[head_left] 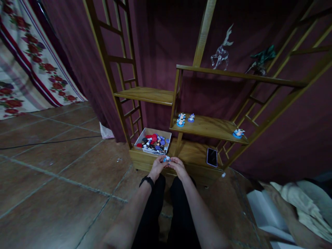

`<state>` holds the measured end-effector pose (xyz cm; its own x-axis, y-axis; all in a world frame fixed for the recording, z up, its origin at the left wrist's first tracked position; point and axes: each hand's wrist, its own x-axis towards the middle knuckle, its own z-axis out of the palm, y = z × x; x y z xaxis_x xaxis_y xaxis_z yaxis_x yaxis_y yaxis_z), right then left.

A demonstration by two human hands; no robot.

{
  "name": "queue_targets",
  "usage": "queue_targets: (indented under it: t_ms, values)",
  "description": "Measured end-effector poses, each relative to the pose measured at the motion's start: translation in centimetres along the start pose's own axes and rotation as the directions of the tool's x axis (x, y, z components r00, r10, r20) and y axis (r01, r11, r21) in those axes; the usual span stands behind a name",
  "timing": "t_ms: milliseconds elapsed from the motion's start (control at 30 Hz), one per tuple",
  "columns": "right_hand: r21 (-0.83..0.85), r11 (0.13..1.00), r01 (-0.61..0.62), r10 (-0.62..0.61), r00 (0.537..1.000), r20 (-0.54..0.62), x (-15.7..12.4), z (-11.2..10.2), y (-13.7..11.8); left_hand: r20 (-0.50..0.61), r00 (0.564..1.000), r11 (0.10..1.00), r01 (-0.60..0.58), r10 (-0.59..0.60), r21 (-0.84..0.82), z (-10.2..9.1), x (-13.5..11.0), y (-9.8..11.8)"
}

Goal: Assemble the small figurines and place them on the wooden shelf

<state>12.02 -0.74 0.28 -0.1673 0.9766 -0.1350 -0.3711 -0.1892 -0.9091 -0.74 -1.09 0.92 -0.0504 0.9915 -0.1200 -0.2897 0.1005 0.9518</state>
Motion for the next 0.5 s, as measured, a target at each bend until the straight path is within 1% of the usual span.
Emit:
queue_targets:
  t_ms: [133, 300, 400, 500]
  values:
    - [0.005, 1.000, 0.014, -0.014, 1.000, -0.009, 0.01, 0.01, -0.06, -0.013, 1.000, 1.000, -0.019, 0.019, 0.002, 0.26, -0.16, 0.10]
    - [0.026, 0.998, 0.051, -0.051, 0.999, -0.001, -0.11, 0.14, -0.27, 0.001, 1.000, 1.000, -0.015, 0.015, 0.019, 0.30, -0.40, 0.24]
    - [-0.016, 0.997, 0.075, -0.075, 0.997, -0.013, -0.01, 0.10, -0.18, 0.009, 1.000, 1.000, -0.008, 0.008, 0.013, 0.30, -0.49, 0.26]
    - [-0.070, 0.989, 0.129, -0.132, 0.991, -0.029, 0.19, -0.05, 0.12, 0.017, 1.000, 1.000, -0.012, 0.012, 0.007, 0.37, -0.54, 0.24]
